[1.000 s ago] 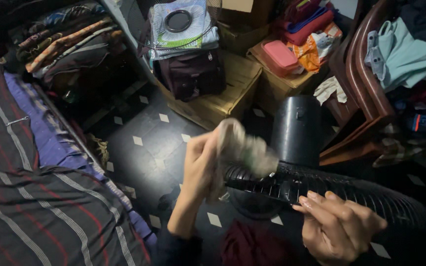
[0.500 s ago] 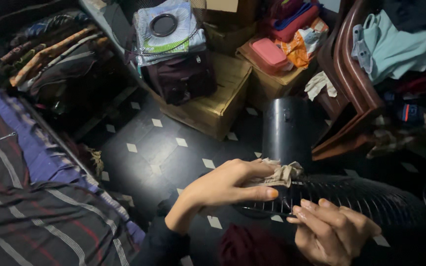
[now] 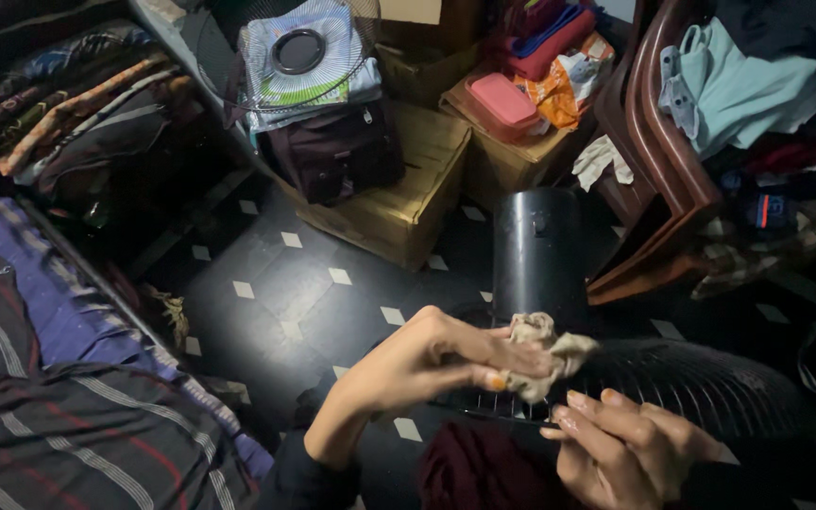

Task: The person cleans the motor housing and rear grille of a disassembled electric fan using a cloth, then rinses and wrings the cloth in a bowl of water.

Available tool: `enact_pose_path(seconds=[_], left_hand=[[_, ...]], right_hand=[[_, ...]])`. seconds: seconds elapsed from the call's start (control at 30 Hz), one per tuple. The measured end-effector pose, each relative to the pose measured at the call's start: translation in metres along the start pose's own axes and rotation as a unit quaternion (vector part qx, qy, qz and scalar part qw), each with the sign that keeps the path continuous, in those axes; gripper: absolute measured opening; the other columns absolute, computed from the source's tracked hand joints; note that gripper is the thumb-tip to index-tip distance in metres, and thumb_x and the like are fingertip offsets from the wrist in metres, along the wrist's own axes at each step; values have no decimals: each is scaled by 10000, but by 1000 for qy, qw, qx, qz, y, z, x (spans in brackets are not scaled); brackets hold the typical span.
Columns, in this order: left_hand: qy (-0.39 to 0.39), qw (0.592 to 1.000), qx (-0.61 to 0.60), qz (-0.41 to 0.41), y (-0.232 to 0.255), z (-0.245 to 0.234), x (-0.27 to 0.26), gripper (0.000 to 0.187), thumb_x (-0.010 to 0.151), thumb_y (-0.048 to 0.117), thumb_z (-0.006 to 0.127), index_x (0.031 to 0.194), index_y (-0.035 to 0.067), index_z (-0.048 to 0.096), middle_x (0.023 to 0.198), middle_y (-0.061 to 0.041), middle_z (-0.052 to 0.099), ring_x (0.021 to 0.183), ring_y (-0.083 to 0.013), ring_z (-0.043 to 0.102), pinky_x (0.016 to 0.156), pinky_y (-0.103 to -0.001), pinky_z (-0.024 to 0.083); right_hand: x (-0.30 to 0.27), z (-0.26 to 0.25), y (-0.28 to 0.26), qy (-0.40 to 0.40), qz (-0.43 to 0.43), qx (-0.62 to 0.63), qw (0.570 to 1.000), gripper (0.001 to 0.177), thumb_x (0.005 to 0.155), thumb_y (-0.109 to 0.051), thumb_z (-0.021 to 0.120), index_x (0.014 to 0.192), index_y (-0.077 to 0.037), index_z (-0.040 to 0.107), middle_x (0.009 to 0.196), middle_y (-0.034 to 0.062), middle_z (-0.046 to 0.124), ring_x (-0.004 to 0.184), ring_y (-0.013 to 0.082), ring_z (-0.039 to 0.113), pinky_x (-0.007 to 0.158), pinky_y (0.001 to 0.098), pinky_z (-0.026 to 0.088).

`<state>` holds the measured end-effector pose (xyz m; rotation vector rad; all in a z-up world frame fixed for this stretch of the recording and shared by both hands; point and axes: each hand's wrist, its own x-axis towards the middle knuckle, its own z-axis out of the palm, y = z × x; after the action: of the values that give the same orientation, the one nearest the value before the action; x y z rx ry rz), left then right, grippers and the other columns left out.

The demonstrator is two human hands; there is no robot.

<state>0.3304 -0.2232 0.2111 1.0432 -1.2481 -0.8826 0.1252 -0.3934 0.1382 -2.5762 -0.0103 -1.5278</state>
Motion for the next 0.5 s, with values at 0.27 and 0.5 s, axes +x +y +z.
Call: enact_pose_path(seconds=[0.27, 0.5], left_hand=[[-56, 997, 27, 38, -20, -14, -21, 208, 974, 190, 717, 1065, 14, 779, 1046, -137, 794, 1021, -246, 788, 1135, -409, 576], [206, 967, -131, 75, -26, -13, -28, 327, 1010, 247, 677, 1132, -50, 745, 1124, -166, 772, 999, -222, 741, 939, -347, 578]], right_hand=[[-5, 4, 14, 42, -25, -25, 998, 52, 873, -185, 750, 836, -162, 722, 831, -69, 691, 827, 120, 579, 784, 272, 454], [10, -2, 13, -1, -57, -36, 998, 53, 910, -212, 744, 884, -168, 758, 909, -99, 711, 841, 94, 570, 819, 265, 437]])
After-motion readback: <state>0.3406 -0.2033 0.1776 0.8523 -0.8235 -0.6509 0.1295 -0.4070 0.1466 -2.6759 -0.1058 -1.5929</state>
